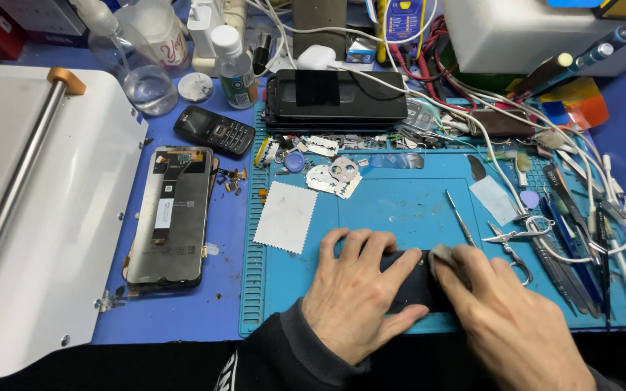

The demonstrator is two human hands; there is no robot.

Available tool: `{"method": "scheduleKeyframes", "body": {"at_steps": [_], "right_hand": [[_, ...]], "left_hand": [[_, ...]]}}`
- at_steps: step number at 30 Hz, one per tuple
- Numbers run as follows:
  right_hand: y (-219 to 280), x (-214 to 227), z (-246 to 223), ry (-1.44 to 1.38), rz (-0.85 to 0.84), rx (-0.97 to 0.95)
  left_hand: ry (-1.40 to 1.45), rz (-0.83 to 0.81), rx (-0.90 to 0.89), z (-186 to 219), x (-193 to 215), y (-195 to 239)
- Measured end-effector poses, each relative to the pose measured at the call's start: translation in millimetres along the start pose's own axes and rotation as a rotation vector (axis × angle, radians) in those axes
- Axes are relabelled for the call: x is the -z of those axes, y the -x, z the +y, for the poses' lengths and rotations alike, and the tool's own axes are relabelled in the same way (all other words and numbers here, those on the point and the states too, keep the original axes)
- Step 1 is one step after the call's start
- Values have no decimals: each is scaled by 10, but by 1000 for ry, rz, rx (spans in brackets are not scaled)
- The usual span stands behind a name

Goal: Cleaning a smartphone display panel using a cleaning cloth and liquid solution on a repair workbench.

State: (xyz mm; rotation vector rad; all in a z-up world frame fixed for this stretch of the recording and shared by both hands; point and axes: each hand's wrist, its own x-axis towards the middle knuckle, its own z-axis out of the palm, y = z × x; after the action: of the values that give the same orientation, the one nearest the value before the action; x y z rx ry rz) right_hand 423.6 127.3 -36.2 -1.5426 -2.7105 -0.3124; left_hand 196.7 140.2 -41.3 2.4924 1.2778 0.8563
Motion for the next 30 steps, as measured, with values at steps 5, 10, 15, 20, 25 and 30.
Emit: {"method": "scheduleKeyframes", "body": {"at_steps": [5,10,15,20,25,30], "right_hand": [[166,-123,104,-52,-101,53],[-25,28,-12,41,-36,8],[-2,83,7,-26,-115,-18],[259,-186,120,-26,-180,56],[46,13,74,29,-108,48],[350,-212,189,-74,-303,114]], "left_hand": [[4,-8,2,-9,-20,-14],[-15,-7,-1,-5,4,-6],[-9,-12,2,-6,-19,0],[-15,-2,-6,-9,14,-6],[-13,-6,-10,1,11,-10],[-4,-4,-3,-9,21,-10]]}}
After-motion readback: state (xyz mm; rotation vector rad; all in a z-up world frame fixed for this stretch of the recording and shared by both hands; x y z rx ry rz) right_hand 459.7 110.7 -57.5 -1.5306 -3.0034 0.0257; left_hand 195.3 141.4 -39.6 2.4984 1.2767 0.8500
